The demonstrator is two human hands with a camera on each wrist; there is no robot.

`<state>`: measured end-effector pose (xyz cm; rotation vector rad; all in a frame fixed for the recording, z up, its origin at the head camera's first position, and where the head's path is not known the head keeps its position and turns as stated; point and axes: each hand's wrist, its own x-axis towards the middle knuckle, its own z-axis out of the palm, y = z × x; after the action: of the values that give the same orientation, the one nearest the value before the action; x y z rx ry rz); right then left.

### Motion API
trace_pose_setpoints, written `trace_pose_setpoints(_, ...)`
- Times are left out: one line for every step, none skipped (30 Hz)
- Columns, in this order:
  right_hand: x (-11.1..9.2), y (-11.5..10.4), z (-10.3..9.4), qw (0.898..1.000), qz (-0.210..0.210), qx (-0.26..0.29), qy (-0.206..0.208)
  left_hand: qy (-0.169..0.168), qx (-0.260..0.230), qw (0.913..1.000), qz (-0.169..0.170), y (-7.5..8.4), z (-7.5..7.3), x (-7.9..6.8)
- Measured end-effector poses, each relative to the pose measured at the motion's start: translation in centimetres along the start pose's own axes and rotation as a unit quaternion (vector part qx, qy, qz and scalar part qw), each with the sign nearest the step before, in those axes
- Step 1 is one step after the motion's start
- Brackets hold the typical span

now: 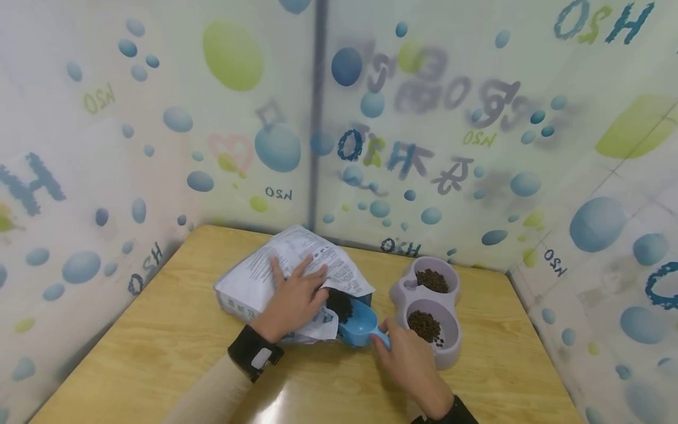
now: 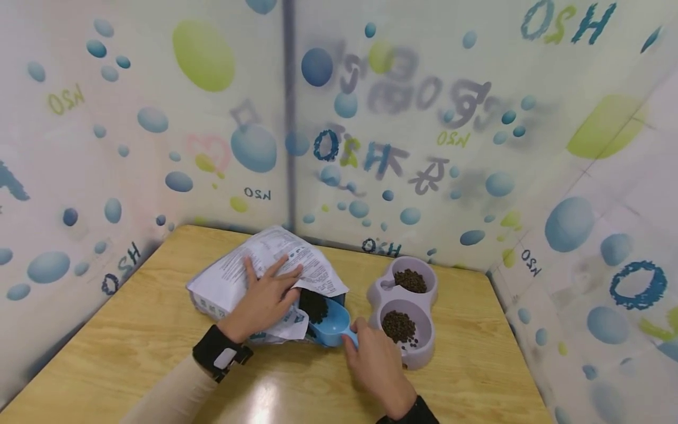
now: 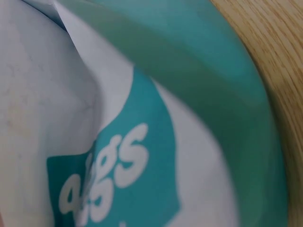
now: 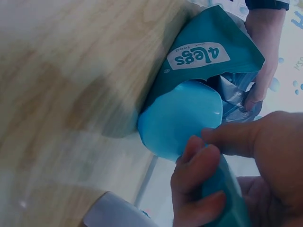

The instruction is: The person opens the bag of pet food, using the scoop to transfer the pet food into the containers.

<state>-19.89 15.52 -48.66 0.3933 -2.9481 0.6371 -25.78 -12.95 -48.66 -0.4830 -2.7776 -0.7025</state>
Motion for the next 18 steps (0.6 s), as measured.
trace_pose_setpoints(-0.07, 0.11, 0.11, 1.0, -0.002, 0.0, 0.003, 0.001, 0.0, 1.0, 0.001, 0.0, 0.03, 0.01)
trace_pose_setpoints(-0.13, 0.2, 0.25, 1.0, 0.0, 0.002, 0.003, 0.001, 0.0, 1.0, 0.002, 0.0, 0.07, 0.01)
trace_pose_setpoints(-0.19, 0.27, 0.34, 1.0, 0.002, 0.004, 0.002, 0.001, 0.0, 1.0, 0.003, -0.03, 0.15, 0.01)
trace_pose_setpoints(-0.14, 0.33, 0.42, 1.0, 0.007, 0.009, -0.001, 0.001, 0.001, 1.0, 0.003, -0.05, 0.15, 0.04)
trace_pose_setpoints(-0.11, 0.38, 0.46, 1.0, 0.008, 0.012, -0.003, 0.002, 0.001, 1.0, 0.003, -0.08, 0.17, 0.06)
trace_pose_setpoints(-0.07, 0.44, 0.52, 1.0, 0.011, 0.018, -0.006, 0.001, 0.0, 1.0, 0.003, -0.1, 0.19, 0.06)
trace_pose_setpoints(-0.06, 0.53, 0.58, 1.0, 0.011, 0.021, -0.008, 0.001, 0.001, 1.0, 0.003, -0.13, 0.23, 0.05)
trace_pose_setpoints(-0.05, 0.57, 0.62, 0.999, 0.015, 0.026, -0.012, 0.0, 0.0, 1.0, 0.003, -0.14, 0.27, 0.02)
trace_pose_setpoints(-0.03, 0.63, 0.65, 0.999, 0.015, 0.03, -0.014, 0.002, 0.0, 1.0, 0.003, -0.17, 0.33, 0.0)
trace_pose_setpoints(-0.02, 0.7, 0.69, 0.999, 0.015, 0.032, -0.014, 0.002, -0.001, 1.0, 0.003, -0.15, 0.33, -0.03)
trace_pose_setpoints(-0.03, 0.74, 0.7, 0.999, 0.011, 0.035, -0.014, 0.003, -0.003, 1.0, 0.003, -0.15, 0.34, -0.05)
trace_pose_setpoints(-0.04, 0.81, 0.73, 0.999, 0.008, 0.038, -0.014, 0.004, -0.003, 1.0, 0.003, -0.13, 0.31, -0.08)
trace_pose_setpoints(-0.03, 0.88, 0.75, 0.999, 0.003, 0.041, -0.013, 0.005, -0.003, 1.0, 0.004, -0.12, 0.3, -0.09)
trace_pose_setpoints(-0.02, 0.89, 0.75, 0.999, 0.002, 0.045, -0.012, 0.007, -0.004, 1.0, 0.004, -0.11, 0.31, -0.09)
trace_pose_setpoints(-0.01, 0.94, 0.76, 0.999, -0.001, 0.049, -0.011, 0.007, -0.005, 1.0, 0.004, -0.09, 0.27, -0.08)
trace_pose_setpoints(0.01, 0.97, 0.78, 0.999, -0.002, 0.052, -0.012, 0.006, -0.006, 1.0, 0.004, -0.06, 0.22, -0.08)
trace_pose_setpoints(0.04, 1.02, 0.78, 0.998, -0.004, 0.057, -0.013, 0.006, -0.006, 1.0, 0.003, -0.04, 0.18, -0.07)
trace_pose_setpoints(0.09, 1.06, 0.8, 0.998, -0.003, 0.061, -0.014, 0.004, -0.007, 1.0, 0.003, 0.0, 0.12, -0.06)
